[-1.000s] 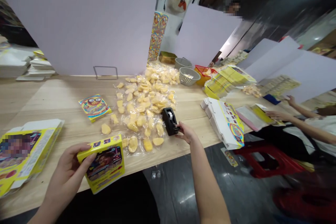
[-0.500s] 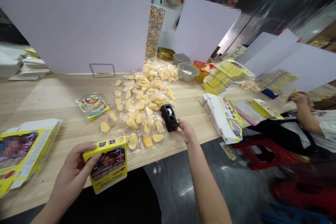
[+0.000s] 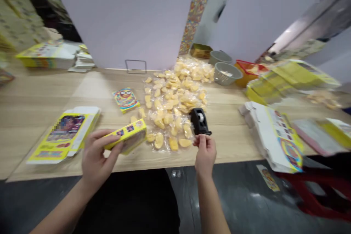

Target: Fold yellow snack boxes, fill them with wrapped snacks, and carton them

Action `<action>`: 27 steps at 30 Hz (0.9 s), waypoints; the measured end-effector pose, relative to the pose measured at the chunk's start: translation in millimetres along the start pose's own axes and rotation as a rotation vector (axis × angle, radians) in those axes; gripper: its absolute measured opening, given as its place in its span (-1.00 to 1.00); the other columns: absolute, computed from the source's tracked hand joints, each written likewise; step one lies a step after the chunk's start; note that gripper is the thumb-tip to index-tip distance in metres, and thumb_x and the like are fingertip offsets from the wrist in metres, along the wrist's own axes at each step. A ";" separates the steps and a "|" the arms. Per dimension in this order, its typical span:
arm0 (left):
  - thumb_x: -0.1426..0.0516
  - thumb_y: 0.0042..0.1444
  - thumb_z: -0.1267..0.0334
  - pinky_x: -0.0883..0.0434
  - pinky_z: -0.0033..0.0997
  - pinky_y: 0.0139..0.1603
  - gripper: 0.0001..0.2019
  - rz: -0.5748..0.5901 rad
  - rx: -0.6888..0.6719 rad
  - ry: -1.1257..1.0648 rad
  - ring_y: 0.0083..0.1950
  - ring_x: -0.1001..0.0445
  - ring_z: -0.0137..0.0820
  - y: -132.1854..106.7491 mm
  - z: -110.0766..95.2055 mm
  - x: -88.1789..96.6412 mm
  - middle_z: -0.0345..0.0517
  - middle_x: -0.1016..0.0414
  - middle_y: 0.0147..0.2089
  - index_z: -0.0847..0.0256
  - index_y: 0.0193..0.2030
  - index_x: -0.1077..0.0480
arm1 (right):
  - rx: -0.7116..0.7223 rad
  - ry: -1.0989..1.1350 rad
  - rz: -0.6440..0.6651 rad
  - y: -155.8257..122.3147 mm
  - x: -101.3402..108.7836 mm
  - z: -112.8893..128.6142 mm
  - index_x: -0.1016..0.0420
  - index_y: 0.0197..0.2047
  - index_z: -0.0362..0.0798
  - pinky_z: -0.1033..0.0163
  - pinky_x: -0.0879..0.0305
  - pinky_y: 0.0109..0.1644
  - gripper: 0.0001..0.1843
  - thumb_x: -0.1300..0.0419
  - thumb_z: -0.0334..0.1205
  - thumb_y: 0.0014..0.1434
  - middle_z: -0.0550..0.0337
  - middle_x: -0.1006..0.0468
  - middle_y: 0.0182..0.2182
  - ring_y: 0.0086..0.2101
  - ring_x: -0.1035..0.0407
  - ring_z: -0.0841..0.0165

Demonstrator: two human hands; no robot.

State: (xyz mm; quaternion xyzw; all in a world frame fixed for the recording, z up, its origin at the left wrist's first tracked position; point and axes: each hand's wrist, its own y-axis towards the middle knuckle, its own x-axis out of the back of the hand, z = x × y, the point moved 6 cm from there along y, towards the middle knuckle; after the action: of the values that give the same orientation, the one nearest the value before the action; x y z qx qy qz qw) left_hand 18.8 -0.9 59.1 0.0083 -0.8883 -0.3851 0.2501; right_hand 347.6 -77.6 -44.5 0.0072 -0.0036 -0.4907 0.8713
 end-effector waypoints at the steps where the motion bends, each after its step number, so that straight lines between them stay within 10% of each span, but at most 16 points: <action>1: -0.17 0.10 0.46 -0.43 -0.29 -0.05 -0.72 -0.004 -0.039 0.027 -0.05 -0.40 -0.35 -1.0 -2.6 0.1 -0.13 -0.32 -0.08 0.06 -0.09 -0.35 | 0.054 0.013 0.122 -19.1 -20.6 17.0 -0.43 -0.26 -0.01 0.31 -0.28 -0.35 -0.74 -0.23 0.00 0.10 0.33 -0.42 -0.47 -0.48 -0.29 0.48; 5: -0.15 0.11 0.51 -0.47 -0.34 -0.08 -0.68 0.022 -0.087 0.048 -0.02 -0.41 -0.37 -10.1 -3.7 -2.4 -0.11 -0.29 -0.04 0.04 -0.05 -0.35 | 0.074 0.121 0.664 -102.7 -105.1 68.1 -0.36 0.14 0.09 0.28 -0.31 -0.41 -0.56 -0.21 -0.17 0.19 0.33 -0.46 -0.51 -0.51 -0.32 0.44; 8: -0.15 0.11 0.53 -0.48 -0.33 -0.03 -0.63 0.050 -0.085 0.034 0.05 -0.40 -0.35 -16.7 -0.9 -1.1 -0.08 -0.27 0.02 0.04 0.00 -0.35 | 0.043 0.225 0.773 -133.9 -137.0 83.6 -0.17 0.30 0.12 0.26 -0.36 -0.36 -0.40 -0.19 -0.20 0.21 0.35 -0.46 -0.52 -0.50 -0.34 0.44; 19: -0.12 0.14 0.52 -0.48 -0.25 0.07 -0.64 0.075 -0.196 0.028 0.10 -0.40 -0.33 -19.6 -1.8 2.5 -0.10 -0.29 0.02 0.03 0.00 -0.30 | -0.274 0.201 0.792 -125.5 -155.6 62.8 -0.19 0.24 0.01 0.34 -0.28 -0.50 -0.31 -0.30 -0.11 0.07 0.37 -0.45 -0.50 -0.56 -0.30 0.48; 23: -0.15 0.14 0.47 -0.48 -0.27 -0.01 -0.66 0.055 0.030 -0.064 0.02 -0.41 -0.33 -17.4 8.1 5.8 -0.08 -0.35 -0.06 0.07 0.02 -0.26 | -0.294 0.232 0.893 -129.5 -160.3 62.2 -0.17 0.25 0.02 0.29 -0.33 -0.41 -0.26 -0.32 -0.11 0.04 0.35 -0.47 -0.51 -0.49 -0.38 0.42; 27: -0.14 0.17 0.32 -0.48 -0.37 -0.13 -0.73 0.067 0.298 -0.276 -0.08 -0.41 -0.36 -19.5 16.1 5.0 -0.09 -0.33 -0.09 0.09 0.01 -0.25 | -0.023 -0.068 0.757 -120.1 -146.8 64.7 -0.18 0.28 0.05 0.25 -0.30 -0.40 -0.26 -0.30 -0.06 0.07 0.39 -0.38 -0.60 -0.52 -0.32 0.38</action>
State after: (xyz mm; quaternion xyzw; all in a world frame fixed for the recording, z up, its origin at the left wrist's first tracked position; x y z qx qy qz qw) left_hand 3.7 -4.7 38.5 -0.0372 -0.9610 -0.2384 0.1349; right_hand 167.9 -14.9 18.4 -0.0208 -0.0295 -0.1341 0.9903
